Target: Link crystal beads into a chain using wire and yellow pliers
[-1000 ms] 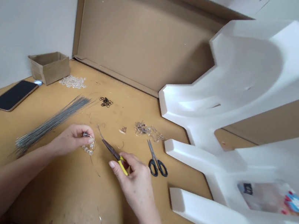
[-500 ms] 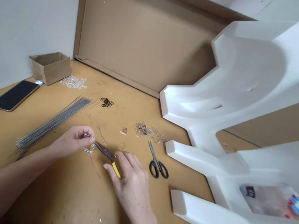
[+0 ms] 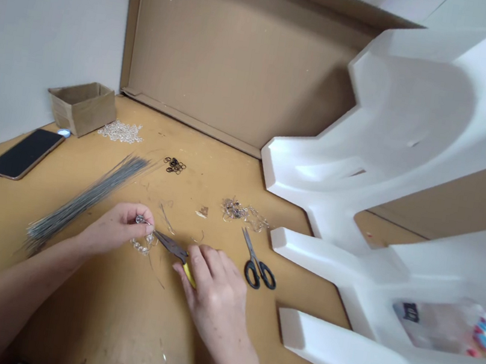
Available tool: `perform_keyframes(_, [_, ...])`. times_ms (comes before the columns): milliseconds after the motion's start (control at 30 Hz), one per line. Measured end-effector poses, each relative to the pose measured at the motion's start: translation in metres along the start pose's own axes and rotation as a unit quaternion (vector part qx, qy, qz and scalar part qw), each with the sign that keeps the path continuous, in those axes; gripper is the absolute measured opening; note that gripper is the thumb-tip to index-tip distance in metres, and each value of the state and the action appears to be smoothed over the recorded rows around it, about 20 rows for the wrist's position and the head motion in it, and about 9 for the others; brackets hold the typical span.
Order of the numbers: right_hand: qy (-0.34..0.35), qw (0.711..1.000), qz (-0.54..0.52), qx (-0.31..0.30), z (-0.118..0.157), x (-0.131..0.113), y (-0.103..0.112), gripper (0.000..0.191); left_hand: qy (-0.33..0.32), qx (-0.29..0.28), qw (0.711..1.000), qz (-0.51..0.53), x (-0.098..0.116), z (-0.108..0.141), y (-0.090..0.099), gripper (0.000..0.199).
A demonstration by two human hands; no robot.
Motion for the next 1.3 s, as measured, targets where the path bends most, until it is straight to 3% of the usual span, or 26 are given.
perform_keyframes(900, [0.025,1.0,0.019,0.0,0.0001,-0.0035,0.003,0.009,0.007,-0.076,0.995,0.07,-0.0075,-0.0007,-0.0071,0.012])
perform_keyframes(1300, [0.019,1.0,-0.016,-0.004,0.0007,0.001,-0.0006,0.01,-0.012,-0.066,0.996,0.051,-0.0025,0.0,-0.004,0.011])
Point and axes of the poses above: each hand's wrist, its own z-axis away from the middle knuckle, its own y-axis out of the back of the hand, x = y × z, the point moved 8 cm from there along -z, towards the middle knuckle, and after that the axes turned 5 degrees about y, right-handed, at the moved point
